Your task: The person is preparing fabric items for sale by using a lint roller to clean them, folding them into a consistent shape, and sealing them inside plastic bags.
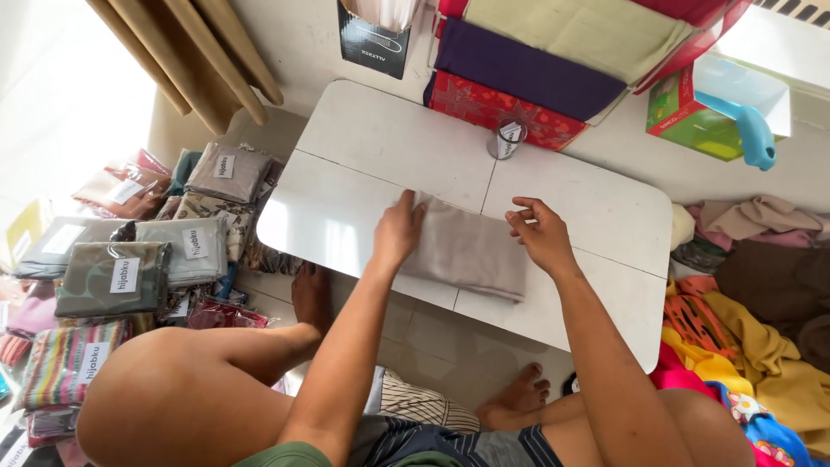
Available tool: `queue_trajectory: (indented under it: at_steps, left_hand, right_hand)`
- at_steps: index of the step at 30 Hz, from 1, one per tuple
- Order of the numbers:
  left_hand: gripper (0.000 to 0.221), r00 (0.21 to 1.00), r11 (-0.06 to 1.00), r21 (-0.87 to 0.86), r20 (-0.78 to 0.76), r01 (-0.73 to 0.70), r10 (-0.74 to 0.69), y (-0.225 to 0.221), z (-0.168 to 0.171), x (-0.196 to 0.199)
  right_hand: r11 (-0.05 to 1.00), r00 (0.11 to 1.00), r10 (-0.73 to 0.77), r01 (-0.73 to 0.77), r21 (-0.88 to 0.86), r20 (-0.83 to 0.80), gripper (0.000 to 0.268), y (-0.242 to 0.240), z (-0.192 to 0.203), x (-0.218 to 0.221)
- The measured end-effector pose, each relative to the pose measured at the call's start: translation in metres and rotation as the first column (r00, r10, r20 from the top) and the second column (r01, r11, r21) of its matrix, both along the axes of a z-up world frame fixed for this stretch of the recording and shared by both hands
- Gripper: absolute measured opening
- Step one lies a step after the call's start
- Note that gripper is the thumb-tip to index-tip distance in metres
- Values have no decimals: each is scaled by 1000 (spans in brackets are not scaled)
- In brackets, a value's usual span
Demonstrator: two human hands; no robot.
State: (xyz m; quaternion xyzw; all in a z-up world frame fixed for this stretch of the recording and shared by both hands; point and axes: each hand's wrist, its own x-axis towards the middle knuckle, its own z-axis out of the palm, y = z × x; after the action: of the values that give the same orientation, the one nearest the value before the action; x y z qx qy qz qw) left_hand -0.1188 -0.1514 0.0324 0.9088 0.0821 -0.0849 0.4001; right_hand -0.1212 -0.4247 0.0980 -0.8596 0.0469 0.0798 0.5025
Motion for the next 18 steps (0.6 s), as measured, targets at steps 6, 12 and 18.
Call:
queue_trajectory:
  at_steps: [6, 12, 18]
  left_hand:
    - [51, 926, 967, 207, 374, -149, 63, 14, 53, -15]
    - [51, 773, 752, 533, 258, 387, -580, -14, 14, -28]
    - [79, 756, 641, 605, 95, 472, -647, -13, 16, -20]
  right_hand:
    - [900, 870, 212, 3, -436, 444, 32, 16, -10, -28]
    - [720, 843, 491, -248, -649, 222, 65, 40, -35, -46]
    - [620, 868, 492, -296, -726, 66, 76, 29, -31, -50]
